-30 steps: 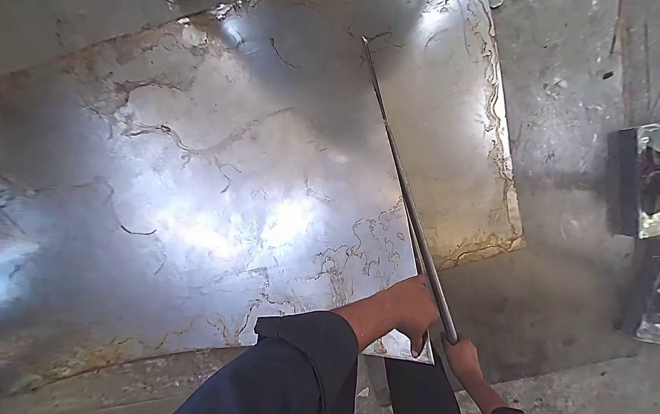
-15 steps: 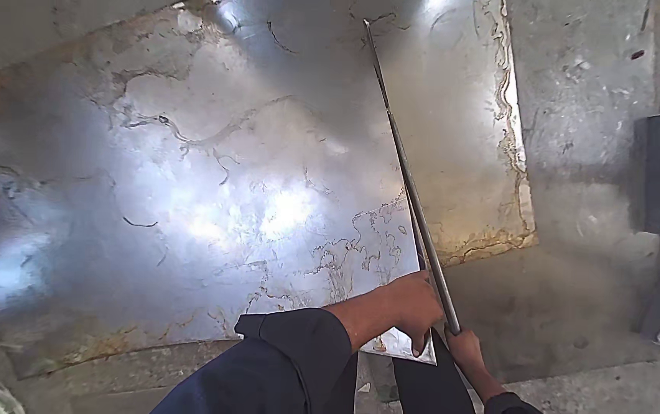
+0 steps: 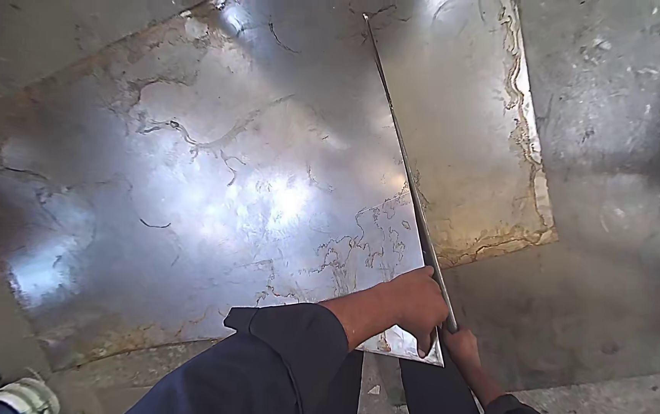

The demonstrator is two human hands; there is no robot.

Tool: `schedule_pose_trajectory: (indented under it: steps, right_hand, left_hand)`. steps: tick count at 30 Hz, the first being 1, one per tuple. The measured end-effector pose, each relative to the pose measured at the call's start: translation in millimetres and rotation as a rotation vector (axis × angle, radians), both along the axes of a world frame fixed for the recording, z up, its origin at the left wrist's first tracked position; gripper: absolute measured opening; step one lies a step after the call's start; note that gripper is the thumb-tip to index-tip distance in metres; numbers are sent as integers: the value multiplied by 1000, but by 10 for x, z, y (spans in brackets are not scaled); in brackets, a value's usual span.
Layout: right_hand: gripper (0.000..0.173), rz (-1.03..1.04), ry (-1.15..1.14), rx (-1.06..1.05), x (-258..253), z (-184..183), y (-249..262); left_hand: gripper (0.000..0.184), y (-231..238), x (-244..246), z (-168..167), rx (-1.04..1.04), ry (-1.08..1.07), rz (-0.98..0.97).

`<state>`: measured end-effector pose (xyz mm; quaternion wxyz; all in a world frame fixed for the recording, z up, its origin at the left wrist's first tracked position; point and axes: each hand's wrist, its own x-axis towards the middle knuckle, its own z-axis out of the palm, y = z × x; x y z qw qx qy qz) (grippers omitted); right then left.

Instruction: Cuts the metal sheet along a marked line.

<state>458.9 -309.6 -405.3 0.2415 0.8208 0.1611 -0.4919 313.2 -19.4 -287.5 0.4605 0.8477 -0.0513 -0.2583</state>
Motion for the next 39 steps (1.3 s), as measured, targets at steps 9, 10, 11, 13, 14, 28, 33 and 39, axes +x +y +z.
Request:
schedule_pose_trajectory:
  steps: [9,10,11,13,14,28,33,39]
  right_hand:
    - [35,-84,107,-3,-291,127,541]
    - [37,-77,83,-76,-226,245,367]
    - [38,-77,40,-93,-148,298,268]
    - [40,-23,-44,56,-15,128,227]
    - [42,-13,-51,70,50,274,195]
    - [41,-33,-18,3,-353,1164,1341]
    - [35,-120,-22,-75,-519,1499,1742]
    - [32,-133,-17,-80,-562,1537,1844]
  left_hand:
    - [48,4,-136,-66,-46,-54,107]
    - [47,-88,-116,-6,-71,-60,108]
    - [47,-89,-92,35,-65,-62,95]
    - [47,90,-109,24,5,-59,71]
    - [48,72,-125,72,1,-54,63]
    - [48,141,-228,236,-75,-88,73]
    - [48,111,-235,239,-80,-93,80]
    - [47,61,-199,156,-77,-100,77]
